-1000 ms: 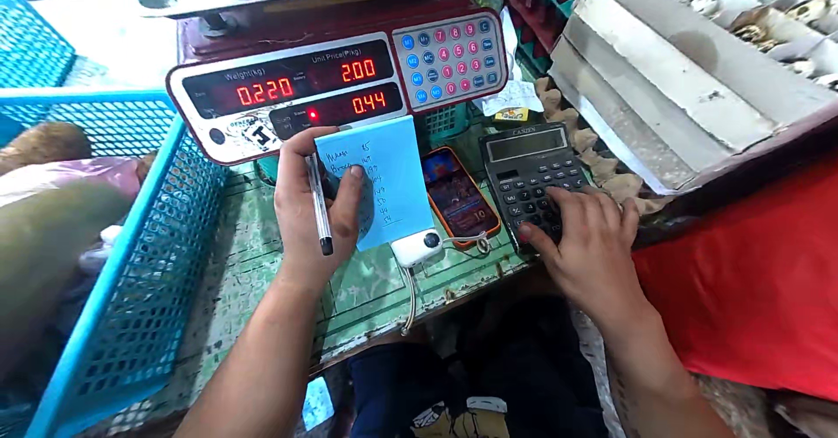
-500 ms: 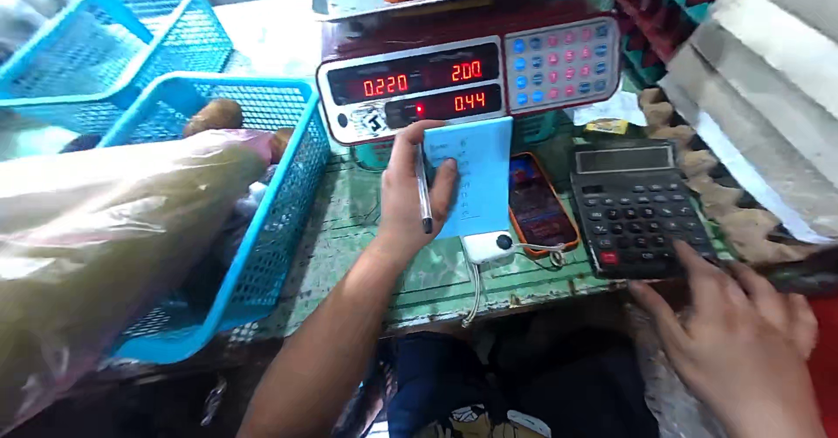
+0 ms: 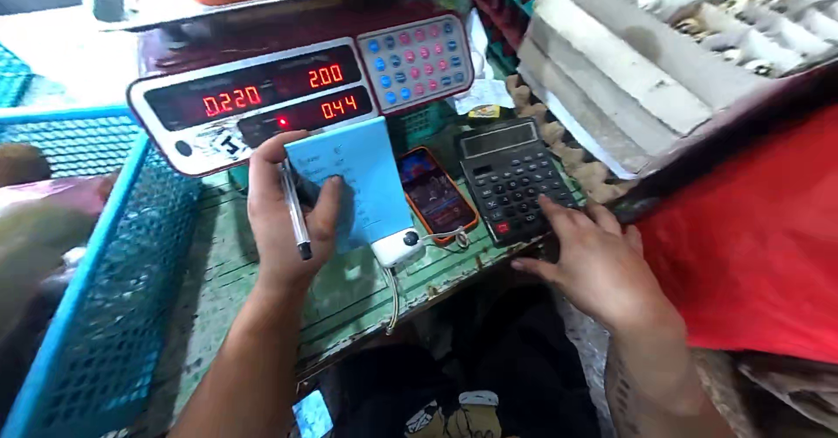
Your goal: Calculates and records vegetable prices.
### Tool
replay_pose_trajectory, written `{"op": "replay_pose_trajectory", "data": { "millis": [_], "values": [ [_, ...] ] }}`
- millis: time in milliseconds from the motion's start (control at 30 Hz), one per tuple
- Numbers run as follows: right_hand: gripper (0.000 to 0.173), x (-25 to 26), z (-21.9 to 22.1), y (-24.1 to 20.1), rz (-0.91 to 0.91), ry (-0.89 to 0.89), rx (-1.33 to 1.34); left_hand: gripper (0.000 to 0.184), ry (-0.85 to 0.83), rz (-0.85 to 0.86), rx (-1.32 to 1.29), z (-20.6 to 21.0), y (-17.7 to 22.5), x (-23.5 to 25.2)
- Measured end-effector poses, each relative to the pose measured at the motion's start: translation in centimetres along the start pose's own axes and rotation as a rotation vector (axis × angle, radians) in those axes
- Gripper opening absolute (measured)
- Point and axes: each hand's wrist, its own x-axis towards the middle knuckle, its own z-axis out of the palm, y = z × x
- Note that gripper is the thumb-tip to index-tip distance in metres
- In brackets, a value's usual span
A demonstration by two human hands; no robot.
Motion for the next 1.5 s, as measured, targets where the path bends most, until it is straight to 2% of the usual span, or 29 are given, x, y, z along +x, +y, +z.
{"op": "replay_pose_trajectory", "data": {
  "millis": [133,367,567,700,833,1000,1267,1500],
  "values": [
    [0.084,0.2,1.7,-0.1,-0.077,0.203,-0.012,0.054,0.035,0.007,-0.045,0.1,0.0,-0.1],
    [0.067,2.0,3.2,-0.7,-0.211,0.269,0.071,0.053,0.038,0.011,-0.11,0.2,-0.5,0.2],
    [0.082,4.5,2.8,-0.3,-0.187,0.245,0.083,0.053,0.034,0.01,-0.119,0.2,-0.4,0.0],
    [0.082,2.2,2.7,0.0,-0.179,0.314,0.117,0.052,0.046,0.018,-0.132,0.2,-0.4,0.2],
    [0.089,0.5,3.5,0.8,-0.187,0.297,0.119,0.052,0.04,0.011,-0.135,0.2,-0.3,0.2],
    [0.083,-0.9,3.0,1.6,-0.178,0.366,0.133,0.051,0.038,0.003,-0.12,0.1,-0.4,0.2],
    [0.087,-1.3,4.2,2.9,-0.175,0.288,0.143,0.051,0.041,0.029,-0.122,0.2,-0.5,0.3],
    [0.085,-1.0,3.9,3.6,-0.176,0.296,0.153,0.056,-0.009,-0.004,-0.129,0.3,-0.4,0.3]
  ]
}}
